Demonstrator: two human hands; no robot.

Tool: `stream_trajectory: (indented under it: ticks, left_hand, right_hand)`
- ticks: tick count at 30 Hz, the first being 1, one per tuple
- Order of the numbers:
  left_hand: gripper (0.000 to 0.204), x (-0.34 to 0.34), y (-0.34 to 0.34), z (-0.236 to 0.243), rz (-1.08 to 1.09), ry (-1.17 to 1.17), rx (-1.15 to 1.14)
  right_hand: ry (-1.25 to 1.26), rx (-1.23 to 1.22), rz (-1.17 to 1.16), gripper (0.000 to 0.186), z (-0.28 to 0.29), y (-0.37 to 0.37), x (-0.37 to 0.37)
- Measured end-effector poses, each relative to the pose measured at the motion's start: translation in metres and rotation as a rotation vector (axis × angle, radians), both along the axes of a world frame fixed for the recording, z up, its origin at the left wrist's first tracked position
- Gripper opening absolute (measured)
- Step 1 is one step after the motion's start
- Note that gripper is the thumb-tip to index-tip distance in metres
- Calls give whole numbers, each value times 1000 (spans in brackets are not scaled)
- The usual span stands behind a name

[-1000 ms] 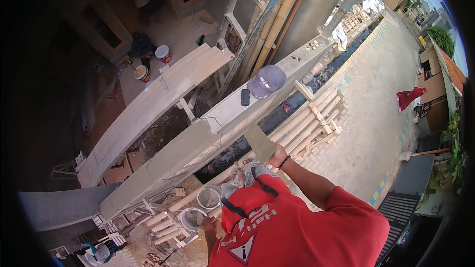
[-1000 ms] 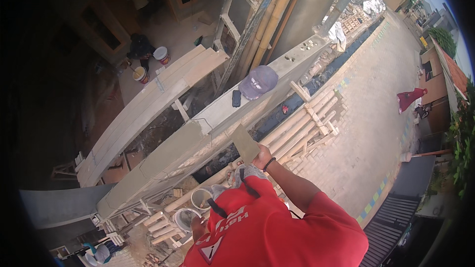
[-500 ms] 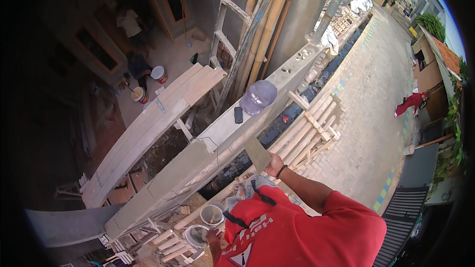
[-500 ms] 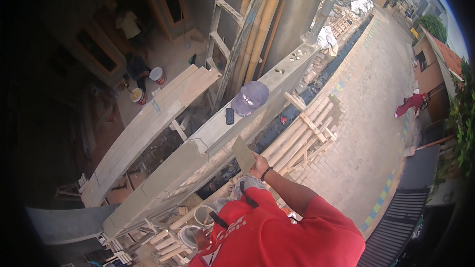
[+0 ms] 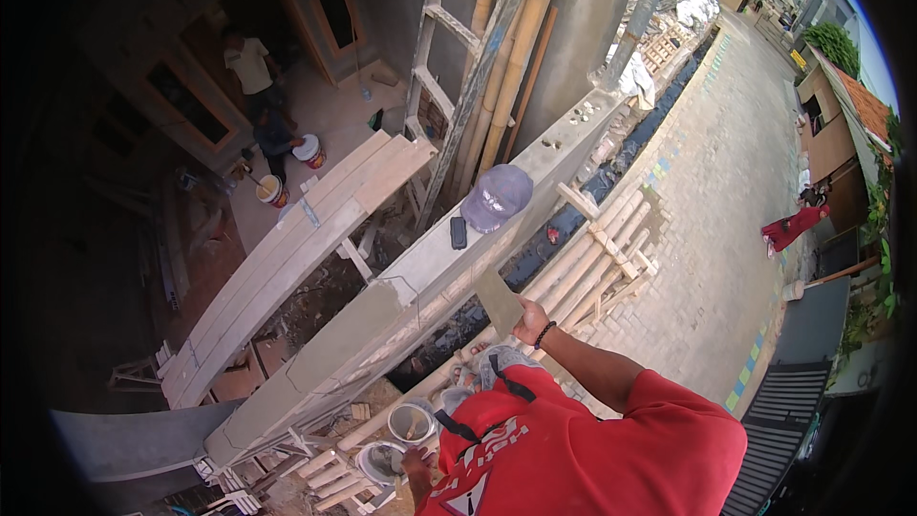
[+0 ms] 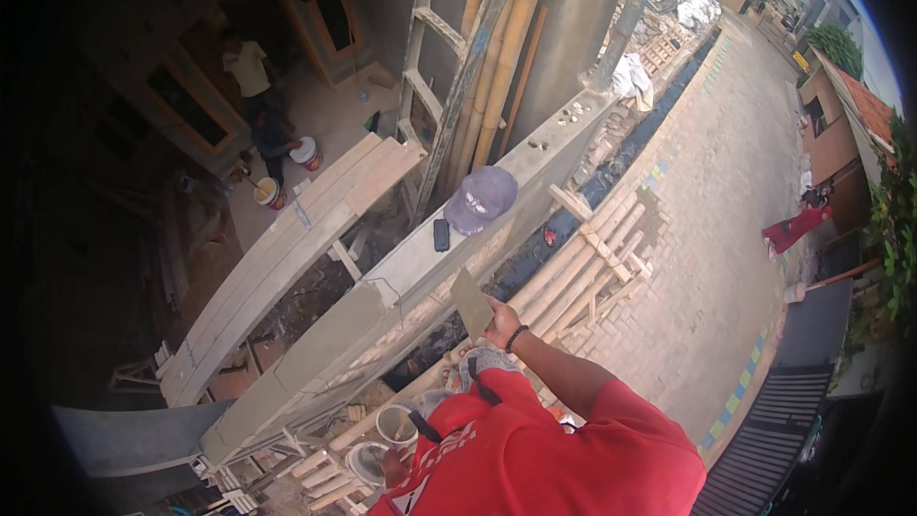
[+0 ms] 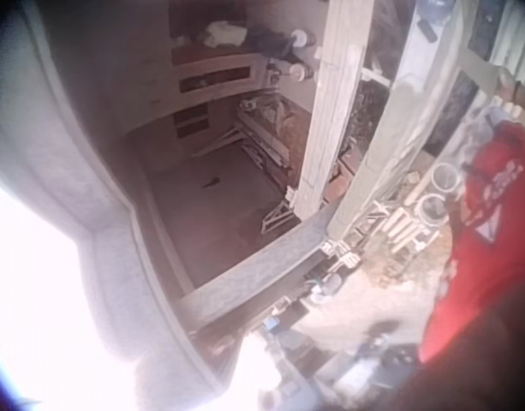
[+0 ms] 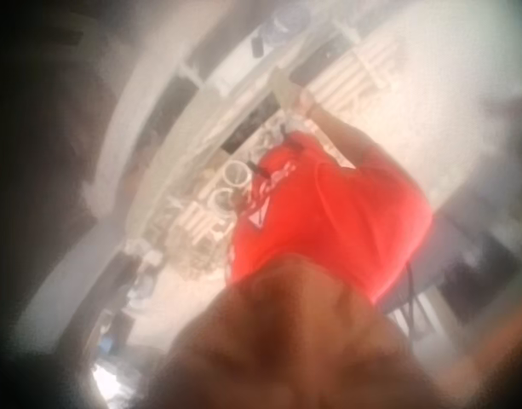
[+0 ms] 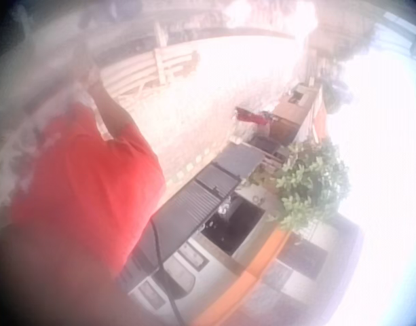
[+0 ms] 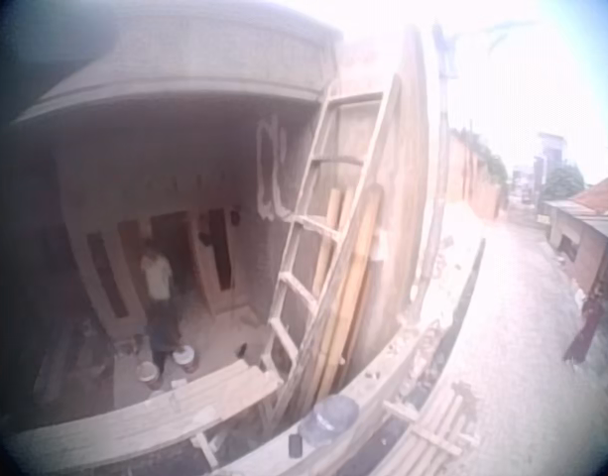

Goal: The person smooths a freshly poured concrete beam using a rectangular trowel and a smaller finishing tool. They repeatedly dip the tools into a bucket of water to keep them clean and continue smoothing the surface along the length of the beam.

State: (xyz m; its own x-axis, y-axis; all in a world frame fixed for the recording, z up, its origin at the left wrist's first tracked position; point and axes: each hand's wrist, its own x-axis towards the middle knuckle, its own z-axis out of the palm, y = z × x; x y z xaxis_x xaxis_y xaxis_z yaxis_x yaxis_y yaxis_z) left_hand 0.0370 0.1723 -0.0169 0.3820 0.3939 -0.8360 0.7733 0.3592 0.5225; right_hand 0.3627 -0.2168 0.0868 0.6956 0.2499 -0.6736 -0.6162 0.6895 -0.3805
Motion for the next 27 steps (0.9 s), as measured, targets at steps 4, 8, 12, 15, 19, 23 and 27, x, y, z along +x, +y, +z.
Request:
stream_trajectory:
  ticks: [4, 8, 12, 15, 19, 23, 27]
  left_hand:
    - [61, -14, 6, -14, -434, -193, 241]
    - [58, -12, 5, -14, -285, -90, 139]
    - [50, 2, 1, -7, 196, 58, -121]
    - [47, 1, 2, -8, 185, 67, -96]
    - [43, -2, -2, -9, -152, -194, 198]
    - [40, -19, 13, -28, -734, -610, 606]
    - [38, -20, 4, -20, -336, -194, 223]
  right_hand:
    - [-2, 12, 12, 34, 0, 0, 6]
    - [-24, -9, 3, 34, 0, 1, 11]
    - [-47, 21, 19, 34, -2, -1, 16]
    - [-30, 16, 16, 34, -1, 4, 18]
    - [-17, -2, -5, 34, -1, 3, 16]
    - [1, -16, 9, 34, -1, 8, 13]
    - [-16, -27, 18, 35, 0, 5, 9]
